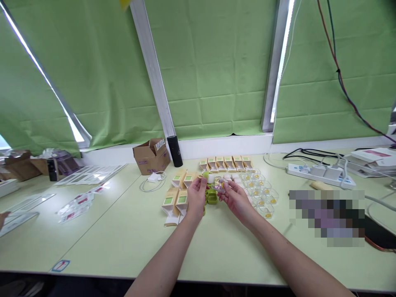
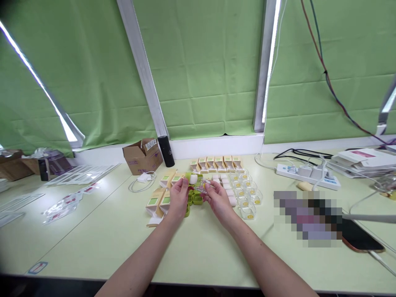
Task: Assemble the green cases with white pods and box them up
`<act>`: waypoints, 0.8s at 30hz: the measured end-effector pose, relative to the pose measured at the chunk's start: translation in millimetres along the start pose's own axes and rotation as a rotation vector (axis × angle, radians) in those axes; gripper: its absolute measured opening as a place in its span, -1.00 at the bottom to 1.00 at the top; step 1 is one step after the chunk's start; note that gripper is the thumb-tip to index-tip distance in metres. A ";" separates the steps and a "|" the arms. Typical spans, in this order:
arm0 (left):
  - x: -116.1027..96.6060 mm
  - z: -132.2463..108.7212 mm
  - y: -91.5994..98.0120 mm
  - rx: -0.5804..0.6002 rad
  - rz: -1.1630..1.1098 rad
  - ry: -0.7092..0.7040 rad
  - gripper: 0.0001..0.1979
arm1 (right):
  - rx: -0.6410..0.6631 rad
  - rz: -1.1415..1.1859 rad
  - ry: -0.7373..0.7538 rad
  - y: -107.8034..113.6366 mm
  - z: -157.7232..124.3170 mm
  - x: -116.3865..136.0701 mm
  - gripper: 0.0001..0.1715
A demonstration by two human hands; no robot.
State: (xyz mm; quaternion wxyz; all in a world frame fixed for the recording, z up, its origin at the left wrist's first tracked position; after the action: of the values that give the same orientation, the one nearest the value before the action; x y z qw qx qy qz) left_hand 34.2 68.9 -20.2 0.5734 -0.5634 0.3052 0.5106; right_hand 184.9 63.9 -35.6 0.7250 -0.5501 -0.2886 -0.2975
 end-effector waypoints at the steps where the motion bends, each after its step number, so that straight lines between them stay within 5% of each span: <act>1: -1.0 -0.5 -0.6 -0.002 0.025 -0.011 -0.46 | -0.010 0.018 -0.005 0.0 0.0 -0.2 -0.36; 24: 4.7 -1.7 -6.3 0.042 0.202 0.008 -0.37 | -0.040 0.001 0.017 -3.6 -2.0 5.3 -0.30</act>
State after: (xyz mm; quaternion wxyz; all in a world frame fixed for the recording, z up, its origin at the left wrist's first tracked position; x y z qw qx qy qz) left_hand 41.8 69.4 -22.8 0.5295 -0.5194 0.3735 0.5572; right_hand 185.8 60.5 -29.9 0.7163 -0.5622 -0.2764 -0.3075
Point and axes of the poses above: each hand's wrist, its own z-axis towards the middle knuckle, its own y-axis out of the back of the hand, x = y × z, the point moved 5 cm from there along z, towards the middle knuckle, and after that the axes turned 10 degrees about y, right-handed, at the moved point
